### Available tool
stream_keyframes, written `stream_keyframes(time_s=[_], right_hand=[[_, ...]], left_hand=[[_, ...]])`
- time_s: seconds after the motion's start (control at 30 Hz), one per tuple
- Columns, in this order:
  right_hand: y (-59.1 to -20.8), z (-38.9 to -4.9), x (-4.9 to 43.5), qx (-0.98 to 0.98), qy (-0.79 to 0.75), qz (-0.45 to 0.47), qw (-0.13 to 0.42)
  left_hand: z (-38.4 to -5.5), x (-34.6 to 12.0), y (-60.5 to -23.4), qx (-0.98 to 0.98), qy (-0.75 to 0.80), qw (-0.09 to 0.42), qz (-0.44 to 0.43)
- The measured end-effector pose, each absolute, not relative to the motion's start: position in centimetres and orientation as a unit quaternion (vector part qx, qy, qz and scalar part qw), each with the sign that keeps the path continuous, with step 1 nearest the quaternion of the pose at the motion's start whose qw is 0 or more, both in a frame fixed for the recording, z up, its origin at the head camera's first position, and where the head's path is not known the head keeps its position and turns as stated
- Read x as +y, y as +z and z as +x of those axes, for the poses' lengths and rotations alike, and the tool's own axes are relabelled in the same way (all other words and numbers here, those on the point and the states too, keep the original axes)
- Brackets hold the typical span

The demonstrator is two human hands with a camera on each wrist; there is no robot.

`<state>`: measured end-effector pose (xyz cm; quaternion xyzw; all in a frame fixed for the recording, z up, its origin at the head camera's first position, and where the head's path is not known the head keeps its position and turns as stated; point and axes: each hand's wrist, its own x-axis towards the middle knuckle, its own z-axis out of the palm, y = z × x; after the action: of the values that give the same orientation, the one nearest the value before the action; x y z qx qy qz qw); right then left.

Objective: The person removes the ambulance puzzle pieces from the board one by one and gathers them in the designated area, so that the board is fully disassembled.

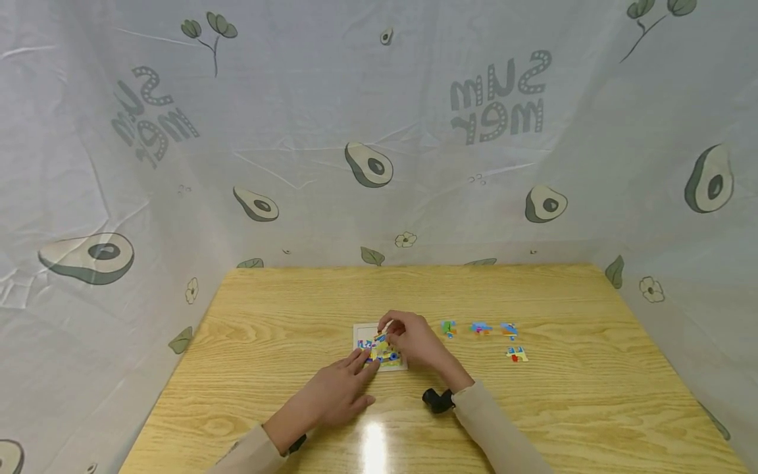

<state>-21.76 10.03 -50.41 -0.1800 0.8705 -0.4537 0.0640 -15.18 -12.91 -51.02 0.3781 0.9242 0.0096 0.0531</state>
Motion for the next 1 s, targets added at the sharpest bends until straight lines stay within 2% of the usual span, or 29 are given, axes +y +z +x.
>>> stream_keyframes(time_s=[0.3,1.0], right_hand=[[-48.4,-21.3,12.2,0.824,-0.543,-0.142,0.077],[-46.2,-19.6,19.2,0.805,-0.582,-0.086,0.070]], left_hand=[[-15.3,-12.8,-51.0,0.924,0.014,0.058,0.378],[-15.0,-13.0,-51.0,0.924,0.027,0.072,0.375]])
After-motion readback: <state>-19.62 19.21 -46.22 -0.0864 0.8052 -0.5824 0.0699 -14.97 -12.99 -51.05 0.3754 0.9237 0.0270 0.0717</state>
